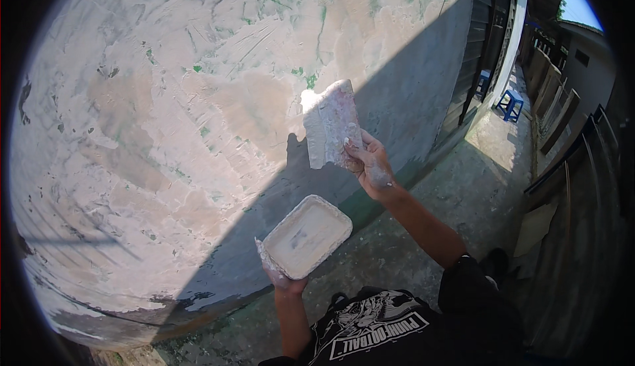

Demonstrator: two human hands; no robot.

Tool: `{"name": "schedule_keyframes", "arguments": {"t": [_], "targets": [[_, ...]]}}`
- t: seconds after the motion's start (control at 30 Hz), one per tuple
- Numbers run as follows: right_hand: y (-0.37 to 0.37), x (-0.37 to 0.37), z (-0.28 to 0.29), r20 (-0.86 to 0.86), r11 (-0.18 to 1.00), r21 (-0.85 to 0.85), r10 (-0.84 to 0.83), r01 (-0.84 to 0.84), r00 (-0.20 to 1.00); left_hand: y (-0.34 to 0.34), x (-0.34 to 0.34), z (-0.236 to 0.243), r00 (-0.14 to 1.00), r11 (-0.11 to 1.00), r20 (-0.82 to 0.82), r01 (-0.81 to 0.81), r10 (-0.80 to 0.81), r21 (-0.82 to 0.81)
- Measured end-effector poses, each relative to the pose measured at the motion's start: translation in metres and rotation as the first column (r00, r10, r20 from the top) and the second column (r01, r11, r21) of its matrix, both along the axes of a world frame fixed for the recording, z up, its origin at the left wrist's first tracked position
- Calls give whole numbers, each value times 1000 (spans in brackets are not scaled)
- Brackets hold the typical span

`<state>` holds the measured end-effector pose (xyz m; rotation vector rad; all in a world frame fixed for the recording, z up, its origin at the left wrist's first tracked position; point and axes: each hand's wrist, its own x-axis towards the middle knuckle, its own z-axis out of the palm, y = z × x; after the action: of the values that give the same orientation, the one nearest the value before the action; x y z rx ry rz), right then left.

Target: Applying plaster or putty to an outdoor wall using a spatula.

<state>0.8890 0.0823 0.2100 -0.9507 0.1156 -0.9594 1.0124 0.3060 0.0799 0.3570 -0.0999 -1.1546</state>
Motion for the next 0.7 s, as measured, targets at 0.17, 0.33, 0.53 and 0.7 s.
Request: {"name": "schedule_keyframes", "arguments": {"t": [0.17, 0.33, 0.53, 0.7], "targets": [[-40, 43, 8, -31, 673, -420, -682, 609, 731, 5, 2, -12, 1000, 1000, 18, 9, -9, -2], [-42, 88, 7, 62, 265, -670, -911, 694, 408, 16, 3, -20, 999, 999, 50, -5, 3, 31], [-32, 142, -22, 248, -94, -858, -937, 504, 247, 24, -1, -16, 997, 994, 31, -69, 67, 85], [-17, 118, -25, 202, 85, -839, -868, 537, 453, 31, 4, -15, 997, 991, 1, -72, 73, 112]]}}
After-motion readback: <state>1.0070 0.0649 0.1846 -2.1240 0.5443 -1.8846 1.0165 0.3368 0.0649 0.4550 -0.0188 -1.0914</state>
